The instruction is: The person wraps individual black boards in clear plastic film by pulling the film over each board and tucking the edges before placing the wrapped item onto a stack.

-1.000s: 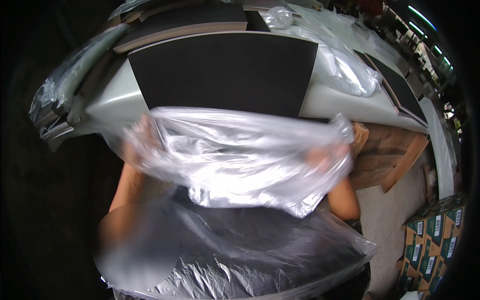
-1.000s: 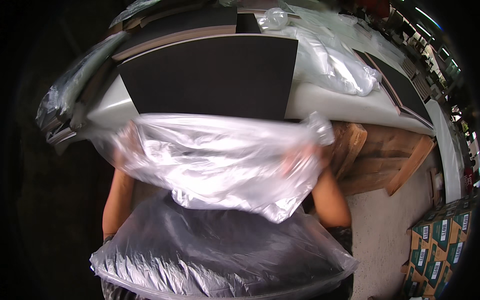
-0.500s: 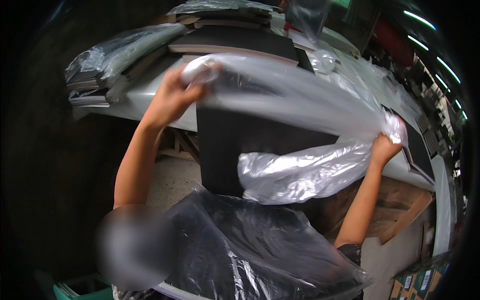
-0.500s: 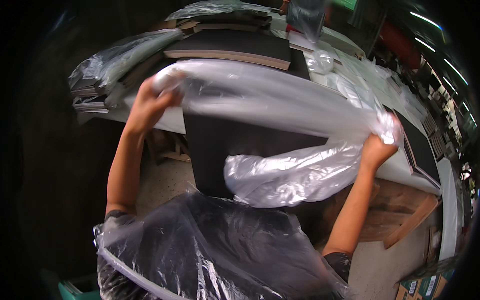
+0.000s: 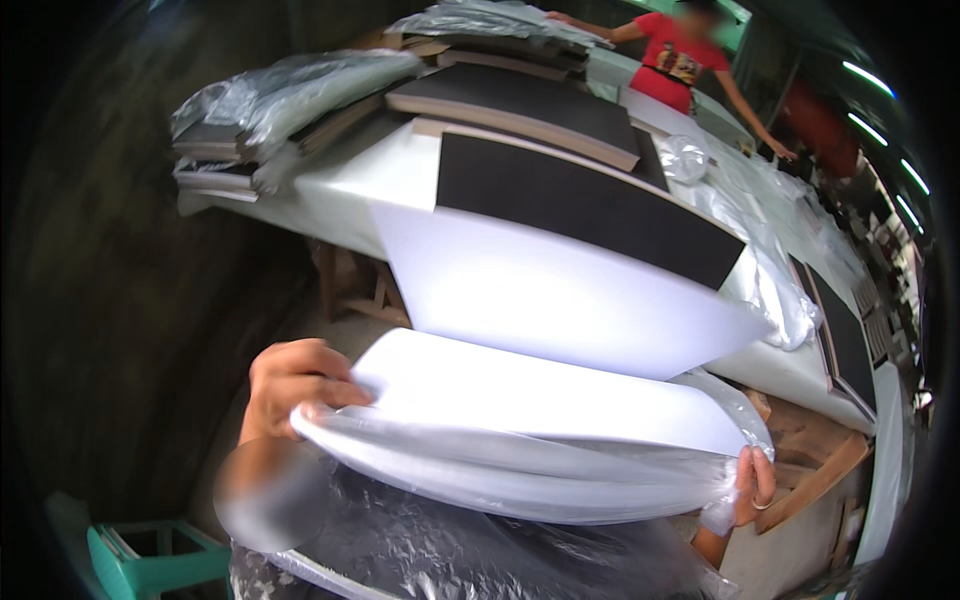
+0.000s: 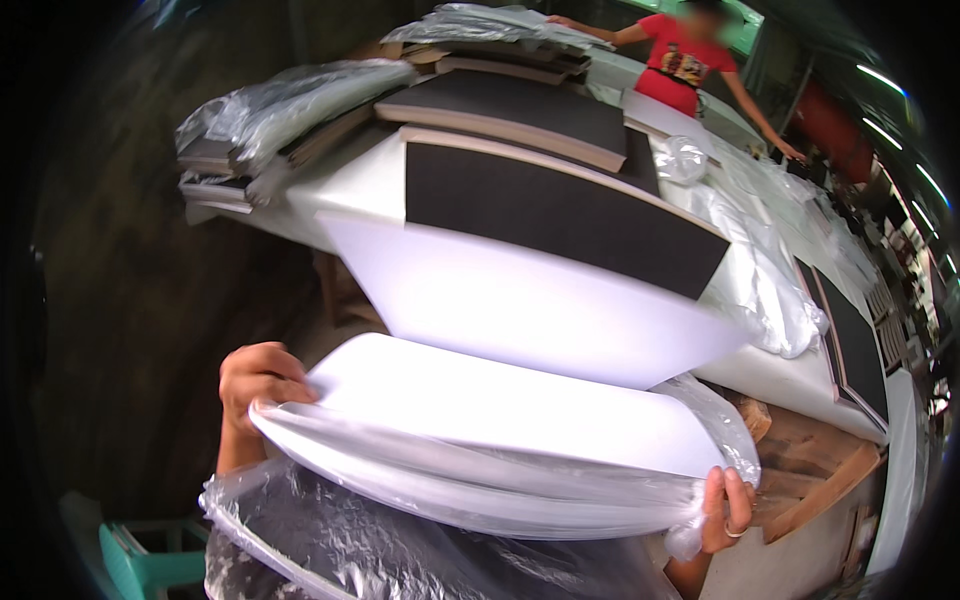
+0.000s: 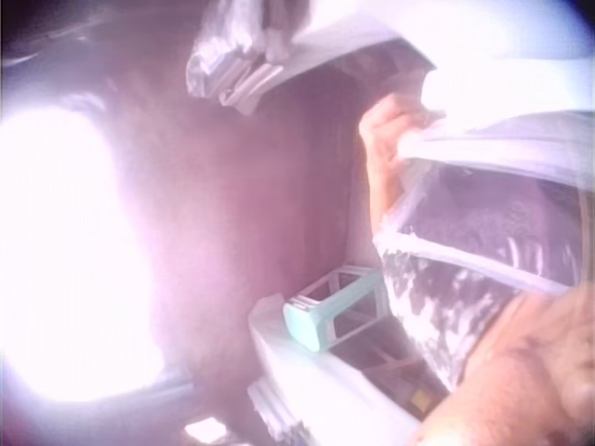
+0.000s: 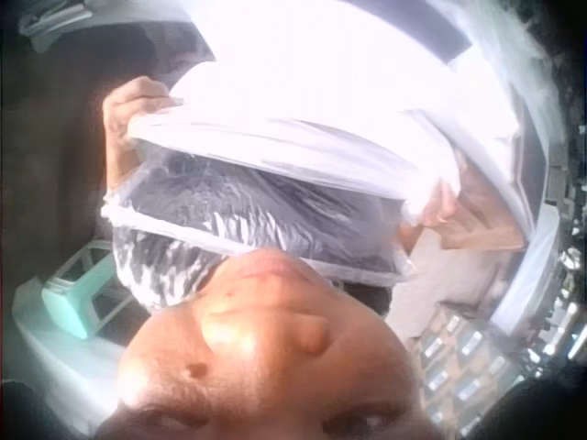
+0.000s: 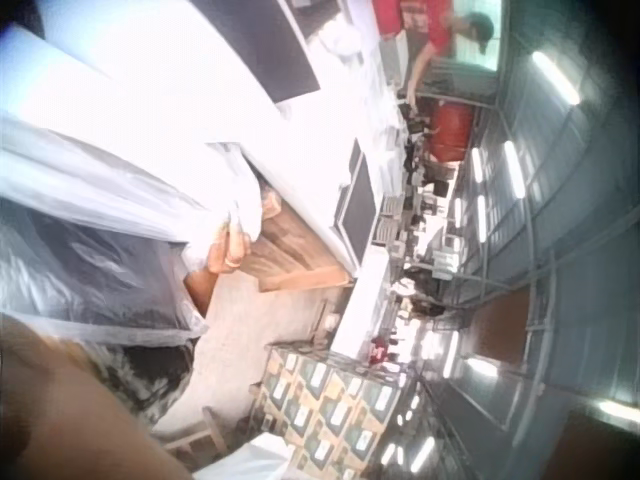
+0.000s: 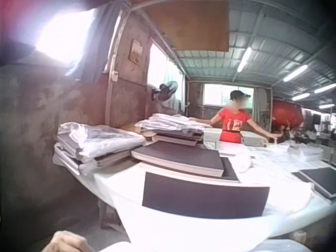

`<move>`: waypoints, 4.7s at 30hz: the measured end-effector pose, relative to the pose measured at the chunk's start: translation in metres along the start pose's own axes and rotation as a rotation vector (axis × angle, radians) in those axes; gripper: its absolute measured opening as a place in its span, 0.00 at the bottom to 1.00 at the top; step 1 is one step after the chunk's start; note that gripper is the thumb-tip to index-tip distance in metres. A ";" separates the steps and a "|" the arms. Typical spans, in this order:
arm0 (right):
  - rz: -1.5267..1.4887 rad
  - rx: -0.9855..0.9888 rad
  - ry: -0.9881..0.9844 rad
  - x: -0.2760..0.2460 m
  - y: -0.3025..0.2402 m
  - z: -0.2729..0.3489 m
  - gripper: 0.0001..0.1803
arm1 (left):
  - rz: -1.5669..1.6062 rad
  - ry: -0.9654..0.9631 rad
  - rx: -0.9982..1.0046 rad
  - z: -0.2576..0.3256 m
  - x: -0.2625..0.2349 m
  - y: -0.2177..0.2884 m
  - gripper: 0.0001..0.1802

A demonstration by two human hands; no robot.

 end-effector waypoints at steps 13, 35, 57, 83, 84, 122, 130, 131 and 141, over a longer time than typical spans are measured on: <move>-1.733 2.319 -0.366 0.121 0.027 0.291 0.07 | 1.144 0.069 -1.408 0.139 0.100 -0.217 0.04; 0.333 0.252 0.720 0.016 0.218 -0.115 0.11 | 1.217 -0.983 -0.480 -0.064 0.090 -0.099 0.46; -1.790 1.610 -0.573 0.193 -0.106 -0.024 0.29 | 0.594 0.066 -0.820 -0.015 0.182 -0.029 0.11; -1.564 1.988 -0.291 0.193 -0.109 0.010 0.11 | 0.437 0.045 -0.843 -0.014 0.179 -0.045 0.06; -1.547 2.014 -0.292 0.194 -0.109 0.013 0.12 | 0.435 0.107 -0.804 -0.017 0.179 -0.043 0.07; -1.268 1.157 -0.731 0.113 0.051 0.021 0.20 | 1.314 0.185 -1.102 -0.018 0.117 -0.090 0.23; -1.787 1.701 -0.419 0.115 0.067 0.047 0.12 | 0.844 -0.576 -0.798 -0.004 0.124 -0.098 0.23; -1.459 1.480 -0.629 0.108 0.060 0.043 0.12 | 1.113 -0.104 -0.906 -0.014 0.107 -0.111 0.22; -1.487 1.542 -0.083 0.112 0.035 0.050 0.11 | 1.342 -0.720 -0.783 0.047 0.106 -0.098 0.23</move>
Point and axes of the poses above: each hand's wrist, its own z-axis away from the middle knuckle, its own x-axis out of the palm, y = z × x, the point moved 3 cm from there along -z, towards the middle knuckle, and after that the axes turned 13 degrees about y, right-handed, at the moved point
